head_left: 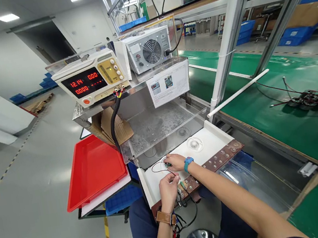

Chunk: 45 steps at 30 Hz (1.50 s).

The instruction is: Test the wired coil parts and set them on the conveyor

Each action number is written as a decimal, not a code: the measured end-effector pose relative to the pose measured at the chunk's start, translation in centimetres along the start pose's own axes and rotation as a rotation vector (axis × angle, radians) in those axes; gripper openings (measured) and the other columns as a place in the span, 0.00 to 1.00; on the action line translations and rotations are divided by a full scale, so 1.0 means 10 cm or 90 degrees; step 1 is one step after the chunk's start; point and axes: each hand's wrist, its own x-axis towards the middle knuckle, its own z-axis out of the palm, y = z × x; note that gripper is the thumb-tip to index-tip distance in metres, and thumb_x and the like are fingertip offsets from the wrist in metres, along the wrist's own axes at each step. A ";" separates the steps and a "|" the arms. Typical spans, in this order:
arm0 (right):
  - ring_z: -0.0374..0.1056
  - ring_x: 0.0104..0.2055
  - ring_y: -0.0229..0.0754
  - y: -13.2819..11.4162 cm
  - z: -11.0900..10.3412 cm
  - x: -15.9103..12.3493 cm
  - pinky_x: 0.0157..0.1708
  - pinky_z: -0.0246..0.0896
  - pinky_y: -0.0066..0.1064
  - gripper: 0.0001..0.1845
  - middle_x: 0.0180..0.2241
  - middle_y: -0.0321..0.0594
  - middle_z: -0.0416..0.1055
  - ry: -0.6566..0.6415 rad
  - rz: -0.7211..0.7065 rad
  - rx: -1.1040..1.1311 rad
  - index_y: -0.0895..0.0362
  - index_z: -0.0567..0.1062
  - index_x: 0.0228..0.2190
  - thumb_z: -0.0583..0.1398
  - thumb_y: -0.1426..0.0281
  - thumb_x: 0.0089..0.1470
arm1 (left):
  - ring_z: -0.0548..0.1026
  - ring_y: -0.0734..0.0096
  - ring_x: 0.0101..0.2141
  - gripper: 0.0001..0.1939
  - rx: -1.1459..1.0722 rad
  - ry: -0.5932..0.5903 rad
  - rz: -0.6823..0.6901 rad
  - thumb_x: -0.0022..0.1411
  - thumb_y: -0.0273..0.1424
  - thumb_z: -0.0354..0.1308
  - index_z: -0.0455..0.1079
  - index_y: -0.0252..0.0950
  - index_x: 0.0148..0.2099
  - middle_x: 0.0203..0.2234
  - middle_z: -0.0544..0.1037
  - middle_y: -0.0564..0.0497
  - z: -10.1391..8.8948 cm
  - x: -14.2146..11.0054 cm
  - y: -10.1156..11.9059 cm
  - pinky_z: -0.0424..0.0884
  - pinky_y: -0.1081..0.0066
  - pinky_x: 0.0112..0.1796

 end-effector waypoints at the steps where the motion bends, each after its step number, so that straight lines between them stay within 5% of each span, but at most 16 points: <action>1: 0.67 0.40 0.45 0.00 0.00 0.00 0.37 0.56 0.30 0.14 0.41 0.47 0.71 0.000 0.002 0.002 0.59 0.75 0.42 0.58 0.71 0.52 | 0.77 0.62 0.32 0.13 -0.001 0.000 0.001 0.50 0.40 0.58 0.76 0.35 0.32 0.28 0.82 0.47 0.00 0.00 0.00 0.70 0.67 0.37; 45: 0.68 0.40 0.45 -0.11 -0.04 -0.01 0.38 0.56 0.29 0.12 0.39 0.44 0.71 0.010 0.018 0.034 0.57 0.76 0.37 0.59 0.73 0.47 | 0.75 0.63 0.28 0.08 -0.021 0.017 0.011 0.51 0.35 0.56 0.72 0.35 0.27 0.23 0.79 0.48 0.03 -0.01 -0.09 0.67 0.68 0.33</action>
